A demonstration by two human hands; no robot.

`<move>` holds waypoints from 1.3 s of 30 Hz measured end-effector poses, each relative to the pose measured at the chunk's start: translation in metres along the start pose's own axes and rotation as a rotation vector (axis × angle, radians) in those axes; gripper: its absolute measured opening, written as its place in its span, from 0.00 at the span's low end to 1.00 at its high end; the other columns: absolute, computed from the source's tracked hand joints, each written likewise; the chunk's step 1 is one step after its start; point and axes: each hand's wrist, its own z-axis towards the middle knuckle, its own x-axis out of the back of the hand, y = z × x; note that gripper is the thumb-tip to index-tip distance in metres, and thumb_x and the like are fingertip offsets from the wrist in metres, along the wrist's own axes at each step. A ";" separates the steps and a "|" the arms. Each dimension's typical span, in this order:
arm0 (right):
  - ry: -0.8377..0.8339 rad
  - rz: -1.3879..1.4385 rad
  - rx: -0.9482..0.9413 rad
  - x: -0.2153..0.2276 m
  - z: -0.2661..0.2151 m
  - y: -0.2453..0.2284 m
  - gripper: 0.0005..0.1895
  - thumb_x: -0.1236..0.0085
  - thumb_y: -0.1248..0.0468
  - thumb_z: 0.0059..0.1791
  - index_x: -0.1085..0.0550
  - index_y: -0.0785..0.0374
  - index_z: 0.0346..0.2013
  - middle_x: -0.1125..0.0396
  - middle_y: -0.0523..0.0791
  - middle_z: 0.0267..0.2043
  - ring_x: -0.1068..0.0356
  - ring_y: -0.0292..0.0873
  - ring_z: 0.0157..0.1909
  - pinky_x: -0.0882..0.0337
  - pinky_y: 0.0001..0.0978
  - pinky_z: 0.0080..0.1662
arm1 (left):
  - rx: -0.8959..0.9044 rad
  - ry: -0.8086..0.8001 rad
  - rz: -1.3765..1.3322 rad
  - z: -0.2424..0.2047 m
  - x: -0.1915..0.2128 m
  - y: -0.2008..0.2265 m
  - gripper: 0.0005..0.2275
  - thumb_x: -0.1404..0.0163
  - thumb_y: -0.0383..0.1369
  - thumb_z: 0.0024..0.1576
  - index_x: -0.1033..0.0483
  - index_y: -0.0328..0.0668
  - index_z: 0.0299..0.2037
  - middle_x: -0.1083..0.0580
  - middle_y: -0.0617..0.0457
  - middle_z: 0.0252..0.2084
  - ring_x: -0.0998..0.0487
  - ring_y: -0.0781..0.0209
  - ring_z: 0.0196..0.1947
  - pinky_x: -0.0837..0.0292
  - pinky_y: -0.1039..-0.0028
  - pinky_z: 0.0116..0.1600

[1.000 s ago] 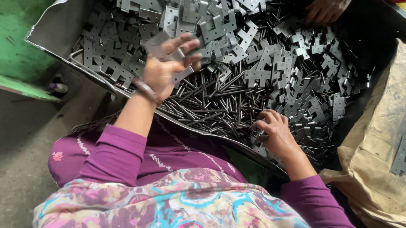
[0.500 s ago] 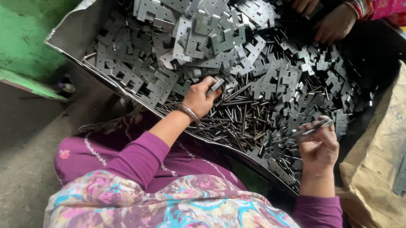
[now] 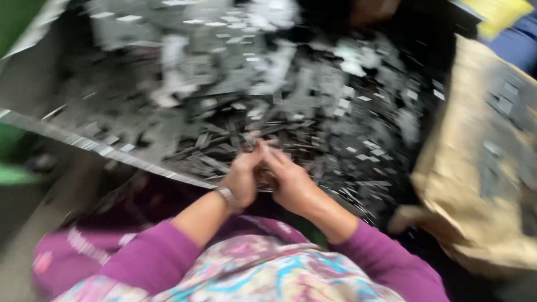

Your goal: The person sits on the floor and sorts small metal brackets and pins from a large bin, picking them up by hand and placing them into a sack. The person repeatedly reaches into the bin, separates the items, and transfers them to the sack.

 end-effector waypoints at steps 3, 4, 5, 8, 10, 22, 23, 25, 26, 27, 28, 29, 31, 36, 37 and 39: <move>0.156 0.655 -0.472 0.039 -0.021 0.037 0.29 0.46 0.74 0.46 0.31 0.64 0.64 0.29 0.47 0.54 0.27 0.43 0.51 0.23 0.39 0.50 | 0.086 -0.095 0.594 0.002 0.012 0.032 0.37 0.42 0.39 0.48 0.48 0.53 0.68 0.32 0.53 0.62 0.25 0.63 0.57 0.27 0.66 0.57; 0.210 0.961 -0.628 0.054 -0.024 0.053 0.27 0.44 0.72 0.47 0.31 0.63 0.63 0.29 0.45 0.56 0.27 0.41 0.50 0.23 0.38 0.49 | -0.022 -0.246 0.936 0.001 0.031 0.058 0.32 0.42 0.44 0.50 0.35 0.47 0.66 0.26 0.51 0.60 0.21 0.60 0.54 0.25 0.69 0.54; 0.369 0.948 -0.599 0.079 -0.040 0.066 0.24 0.44 0.73 0.48 0.28 0.66 0.60 0.27 0.46 0.53 0.26 0.42 0.49 0.23 0.37 0.49 | -0.155 0.015 1.568 0.001 0.049 0.079 0.25 0.38 0.46 0.49 0.19 0.48 0.56 0.22 0.47 0.57 0.21 0.54 0.53 0.27 0.66 0.57; 0.885 0.711 -0.409 0.166 -0.091 0.125 0.16 0.44 0.74 0.49 0.25 0.69 0.52 0.25 0.49 0.43 0.23 0.44 0.40 0.19 0.35 0.42 | -0.268 0.577 2.057 -0.003 0.104 0.120 0.32 0.30 0.45 0.43 0.25 0.31 0.54 0.25 0.36 0.53 0.24 0.36 0.55 0.27 0.54 0.59; 1.090 -0.175 -0.373 0.227 -0.139 0.170 0.14 0.54 0.77 0.49 0.23 0.69 0.45 0.27 0.50 0.43 0.27 0.41 0.37 0.22 0.29 0.33 | -0.201 0.686 2.096 0.002 0.129 0.113 0.40 0.28 0.42 0.39 0.32 0.24 0.58 0.30 0.32 0.56 0.26 0.32 0.56 0.26 0.54 0.57; 0.520 -0.900 -0.730 0.217 -0.138 0.178 0.09 0.54 0.78 0.53 0.25 0.67 0.36 0.28 0.53 0.41 0.28 0.47 0.40 0.26 0.36 0.41 | -0.054 0.694 2.017 0.003 0.122 0.116 0.40 0.25 0.38 0.34 0.32 0.32 0.57 0.38 0.34 0.60 0.24 0.32 0.48 0.23 0.55 0.51; 0.528 -0.846 -0.419 0.191 -0.116 0.173 0.13 0.49 0.77 0.53 0.23 0.67 0.51 0.27 0.54 0.47 0.26 0.50 0.44 0.25 0.37 0.46 | -0.067 0.683 2.044 0.000 0.116 0.115 0.37 0.26 0.37 0.35 0.29 0.34 0.55 0.37 0.36 0.60 0.23 0.33 0.48 0.23 0.56 0.51; 0.364 -0.644 -0.368 0.143 -0.072 0.172 0.23 0.32 0.68 0.46 0.26 0.66 0.55 0.31 0.55 0.57 0.30 0.57 0.55 0.28 0.43 0.54 | -0.118 0.643 2.076 -0.004 0.103 0.113 0.32 0.26 0.37 0.35 0.25 0.37 0.50 0.35 0.37 0.59 0.22 0.35 0.46 0.23 0.56 0.50; 0.231 -0.665 -0.363 0.132 -0.058 0.175 0.32 0.28 0.66 0.38 0.27 0.67 0.55 0.34 0.57 0.59 0.32 0.61 0.57 0.30 0.47 0.56 | -0.149 0.616 2.083 -0.009 0.097 0.112 0.31 0.27 0.39 0.35 0.24 0.38 0.48 0.34 0.38 0.57 0.22 0.36 0.45 0.23 0.56 0.48; 0.098 -0.685 -0.355 0.123 -0.046 0.179 0.40 0.24 0.65 0.30 0.28 0.68 0.55 0.37 0.59 0.60 0.34 0.65 0.59 0.32 0.51 0.57 | -0.180 0.588 2.090 -0.013 0.093 0.112 0.29 0.27 0.40 0.34 0.22 0.39 0.46 0.32 0.39 0.56 0.21 0.37 0.44 0.23 0.55 0.47; 0.007 -0.645 -0.401 0.115 -0.038 0.183 0.42 0.24 0.67 0.29 0.29 0.66 0.57 0.38 0.57 0.61 0.34 0.63 0.59 0.32 0.49 0.57 | -0.251 0.551 2.105 -0.019 0.090 0.113 0.27 0.28 0.42 0.34 0.21 0.41 0.43 0.30 0.42 0.52 0.21 0.40 0.43 0.23 0.56 0.46; -0.084 -0.605 -0.447 0.110 -0.033 0.187 0.45 0.24 0.69 0.27 0.29 0.64 0.58 0.38 0.55 0.62 0.35 0.61 0.60 0.33 0.48 0.57 | -0.321 0.513 2.119 -0.023 0.088 0.113 0.25 0.29 0.43 0.34 0.20 0.43 0.41 0.28 0.46 0.49 0.21 0.43 0.42 0.23 0.57 0.45; -0.208 -0.616 -0.512 0.113 -0.032 0.194 0.42 0.24 0.68 0.29 0.29 0.61 0.58 0.36 0.50 0.61 0.35 0.58 0.60 0.32 0.47 0.57 | -0.443 0.475 2.179 -0.033 0.086 0.115 0.21 0.31 0.45 0.35 0.19 0.45 0.35 0.25 0.52 0.42 0.21 0.47 0.41 0.24 0.59 0.44; -0.386 -0.838 -0.499 0.124 -0.046 0.203 0.23 0.23 0.57 0.34 0.21 0.52 0.42 0.32 0.41 0.51 0.38 0.49 0.63 0.37 0.49 0.59 | -0.632 0.407 2.242 -0.045 0.078 0.111 0.15 0.34 0.47 0.39 0.19 0.50 0.28 0.24 0.58 0.33 0.22 0.53 0.40 0.26 0.64 0.42; -0.426 -0.840 -0.452 0.126 -0.047 0.204 0.23 0.24 0.57 0.34 0.21 0.51 0.42 0.32 0.41 0.50 0.37 0.48 0.62 0.37 0.49 0.59 | -0.761 0.345 2.191 -0.046 0.074 0.107 0.15 0.34 0.46 0.36 0.19 0.49 0.27 0.23 0.58 0.33 0.22 0.52 0.40 0.25 0.61 0.42; -0.485 -0.844 -0.352 0.126 -0.038 0.206 0.22 0.25 0.57 0.35 0.21 0.49 0.42 0.32 0.40 0.49 0.35 0.46 0.60 0.38 0.48 0.59 | -0.933 0.216 1.998 -0.039 0.064 0.106 0.16 0.34 0.44 0.37 0.19 0.44 0.29 0.21 0.53 0.39 0.21 0.49 0.41 0.24 0.60 0.44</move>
